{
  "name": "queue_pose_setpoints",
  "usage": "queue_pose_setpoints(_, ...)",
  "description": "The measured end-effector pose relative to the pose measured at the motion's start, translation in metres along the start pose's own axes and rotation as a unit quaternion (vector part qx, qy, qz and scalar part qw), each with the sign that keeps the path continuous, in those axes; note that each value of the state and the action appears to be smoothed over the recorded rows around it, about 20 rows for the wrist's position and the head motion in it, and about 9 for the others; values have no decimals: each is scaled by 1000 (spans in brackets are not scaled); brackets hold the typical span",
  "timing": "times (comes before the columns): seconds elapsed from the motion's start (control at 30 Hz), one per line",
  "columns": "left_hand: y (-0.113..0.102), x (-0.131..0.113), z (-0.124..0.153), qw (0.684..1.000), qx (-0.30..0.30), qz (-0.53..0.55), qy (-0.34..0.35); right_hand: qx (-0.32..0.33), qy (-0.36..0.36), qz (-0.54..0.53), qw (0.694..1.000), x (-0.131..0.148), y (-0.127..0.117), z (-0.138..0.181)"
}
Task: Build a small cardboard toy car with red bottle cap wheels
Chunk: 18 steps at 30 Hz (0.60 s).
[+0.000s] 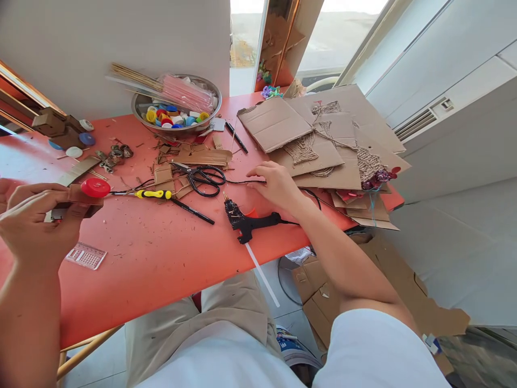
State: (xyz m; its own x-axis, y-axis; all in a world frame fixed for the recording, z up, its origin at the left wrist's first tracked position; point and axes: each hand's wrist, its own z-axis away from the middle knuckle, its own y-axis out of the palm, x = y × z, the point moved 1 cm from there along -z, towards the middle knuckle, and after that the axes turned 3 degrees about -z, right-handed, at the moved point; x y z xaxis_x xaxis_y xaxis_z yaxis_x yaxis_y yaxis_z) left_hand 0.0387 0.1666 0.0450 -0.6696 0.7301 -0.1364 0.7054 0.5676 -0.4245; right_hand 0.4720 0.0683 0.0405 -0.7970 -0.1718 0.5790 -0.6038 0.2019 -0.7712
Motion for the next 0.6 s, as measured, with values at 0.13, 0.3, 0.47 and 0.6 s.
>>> queue_pose_setpoints(0.13, -3, 3, 1, 1000, 1, -9, -3, 26, 18, 0, 1000, -4, 16, -19)
queue_pose_setpoints(0.3, -4, 0, -2, 1000, -2, -6, -1, 71, 43, -35, 996, -7, 6, -28)
queue_pose_setpoints(0.47, -3, -1, -3, 1000, -7, 6, 8, 105, 47, -63, 991, -13, -2, -38)
queue_pose_setpoints(0.6, -3, -4, -4, 1000, -3, 2, 12, 108, 65, -82, 989, -15, -3, -44)
